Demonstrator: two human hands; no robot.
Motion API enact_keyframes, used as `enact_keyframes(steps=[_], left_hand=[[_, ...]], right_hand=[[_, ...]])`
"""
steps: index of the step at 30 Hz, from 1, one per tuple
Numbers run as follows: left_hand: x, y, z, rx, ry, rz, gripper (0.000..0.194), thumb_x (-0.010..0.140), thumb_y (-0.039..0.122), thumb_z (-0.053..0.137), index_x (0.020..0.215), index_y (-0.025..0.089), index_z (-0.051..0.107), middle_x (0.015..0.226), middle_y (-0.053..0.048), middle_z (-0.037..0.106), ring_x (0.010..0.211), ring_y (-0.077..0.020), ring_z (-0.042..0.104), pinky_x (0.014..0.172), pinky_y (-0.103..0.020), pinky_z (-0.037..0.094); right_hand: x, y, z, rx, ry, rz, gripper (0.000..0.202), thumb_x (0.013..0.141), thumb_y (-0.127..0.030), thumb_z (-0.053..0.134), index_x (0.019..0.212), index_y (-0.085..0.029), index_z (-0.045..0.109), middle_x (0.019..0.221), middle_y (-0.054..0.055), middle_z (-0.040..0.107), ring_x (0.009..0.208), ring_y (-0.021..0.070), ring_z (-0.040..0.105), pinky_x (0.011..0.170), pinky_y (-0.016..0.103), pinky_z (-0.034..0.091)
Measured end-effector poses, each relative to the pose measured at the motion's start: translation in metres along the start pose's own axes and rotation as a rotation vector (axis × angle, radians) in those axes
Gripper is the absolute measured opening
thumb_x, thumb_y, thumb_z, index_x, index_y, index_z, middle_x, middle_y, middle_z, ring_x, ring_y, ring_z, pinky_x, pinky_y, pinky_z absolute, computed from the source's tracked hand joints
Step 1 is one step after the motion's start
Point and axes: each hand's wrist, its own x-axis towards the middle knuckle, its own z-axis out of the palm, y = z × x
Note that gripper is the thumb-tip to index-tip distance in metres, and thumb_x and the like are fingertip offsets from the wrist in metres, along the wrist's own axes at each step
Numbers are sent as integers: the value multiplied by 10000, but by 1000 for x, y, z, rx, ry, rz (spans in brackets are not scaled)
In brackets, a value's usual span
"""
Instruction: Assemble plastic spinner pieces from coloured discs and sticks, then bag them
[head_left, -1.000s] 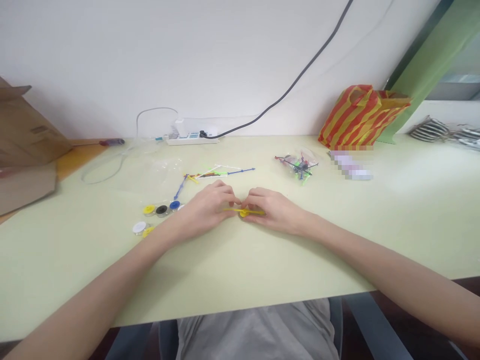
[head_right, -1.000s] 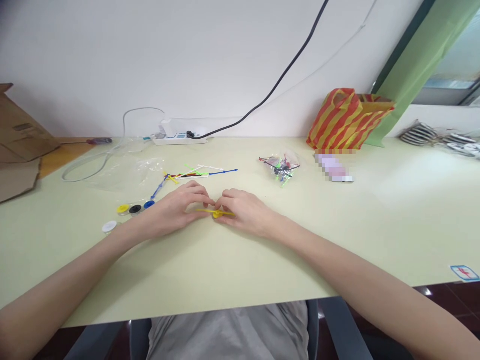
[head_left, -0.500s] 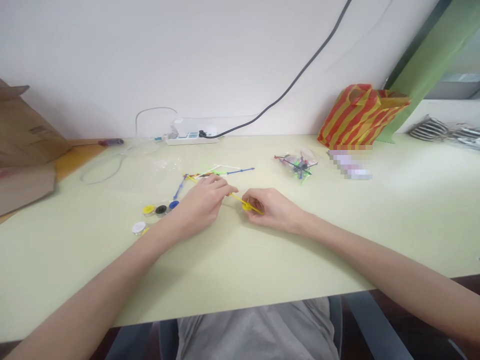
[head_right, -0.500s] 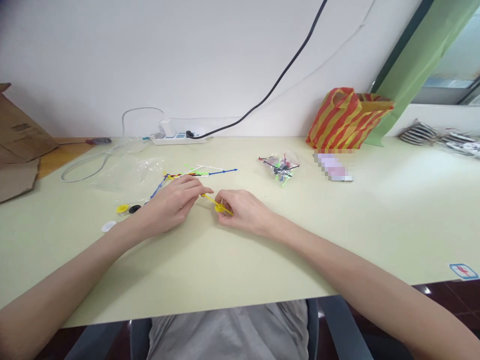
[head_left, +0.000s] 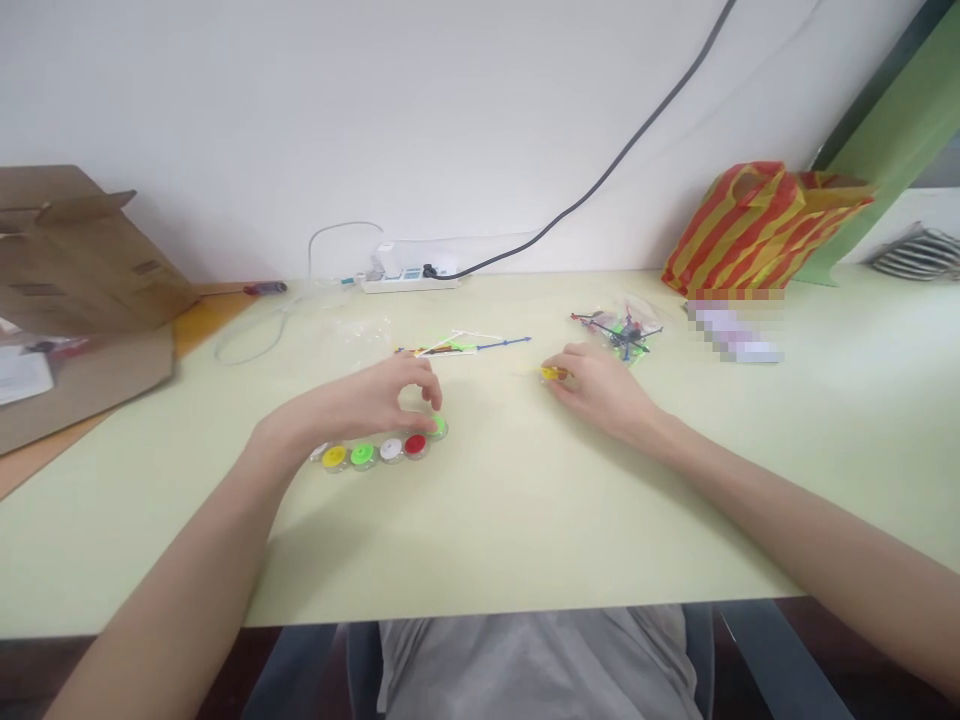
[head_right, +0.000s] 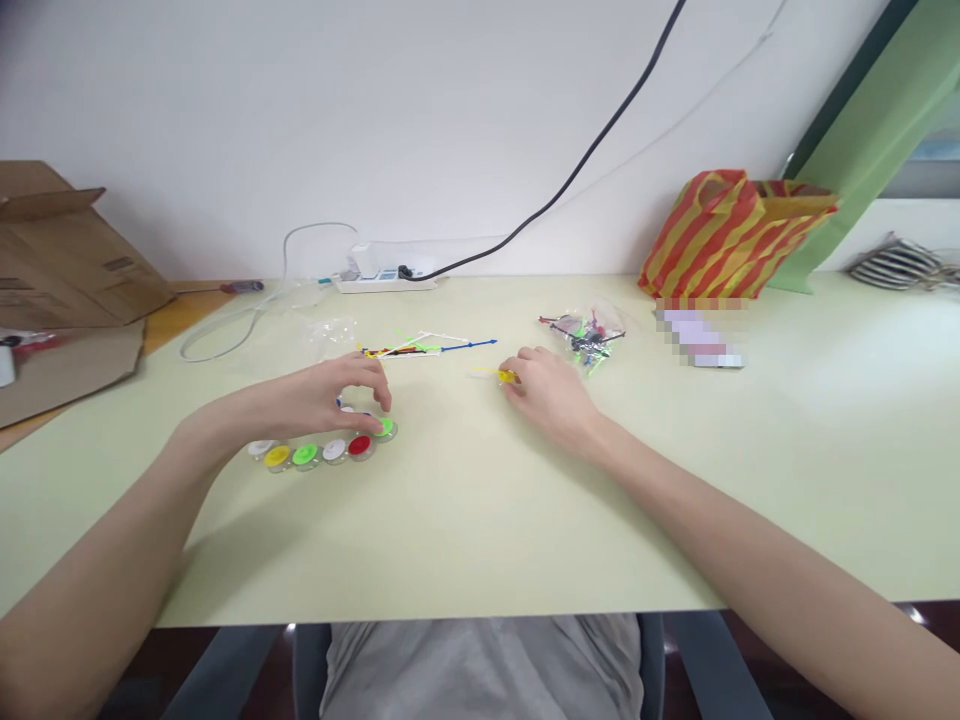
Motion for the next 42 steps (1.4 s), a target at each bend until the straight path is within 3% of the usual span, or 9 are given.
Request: enact_keyframes(steps=[4,10,13,16,22,29,34,42], left_hand=[[2,3,5,-27,9,93,213,848,457,645,910,276,737,1080,-35,675,1104,-252,590,893,-335,478],[2,2,9,-20,7,23,185,887,431,625,938,288,731,1097,-40,679,982,-223,653,818,-326,511],[3,4,13,-57,13,32,209,894,452,619,972,298,736,1083,-47,689,941,-222,676,772,-313,525],[5,10,18,-110,10,63,226,894,457,617,990,296,742,1076,-45,689,887,-212,689,747,-303,523],[12,22,30,-98,35,123,231,925,428,575,961,260,729,1047,-47,653,807,-179,671,755,-302,505],[13,22,35,-73,65,194,228,947,394,554,914,244,721,1008,-53,650,858,-206,681,805,-318,497],[13,22,36,-74,79,227,211,929,363,563,899,234,728,986,-54,662,872,-211,679,815,-315,485],[14,23,37,-64,72,226,227,925,356,540,878,233,725,970,-58,680,876,-223,681,800,-319,484]], right_hand=[[1,4,-2,-40,-9,70,243,962,-203,541,1105,-182,737,1019,118,716,1003,273,640,724,342,438],[1,12,-4,-101,-29,59,261,971,-239,540,1160,-182,711,1046,130,698,1039,299,638,799,380,476],[2,11,-9,-51,25,11,343,965,-316,605,1274,-172,650,1118,128,680,1091,304,623,904,422,480],[11,2,-12,-19,108,-19,283,982,-337,602,1211,-182,665,1122,111,676,1103,290,609,918,414,474],[76,-41,-3,-173,-29,-267,233,1009,-224,529,1156,-158,696,1163,139,680,1099,273,602,888,373,450],[165,-73,40,-113,-181,-132,221,956,-259,577,1066,-150,734,1136,144,730,1019,254,670,827,325,504],[186,-75,63,-110,-228,-77,307,926,-136,526,1157,-107,726,1206,192,723,1046,264,690,848,314,524],[204,-71,59,-100,-233,-74,328,919,-142,533,1179,-98,728,1248,186,717,1129,277,677,938,320,519]])
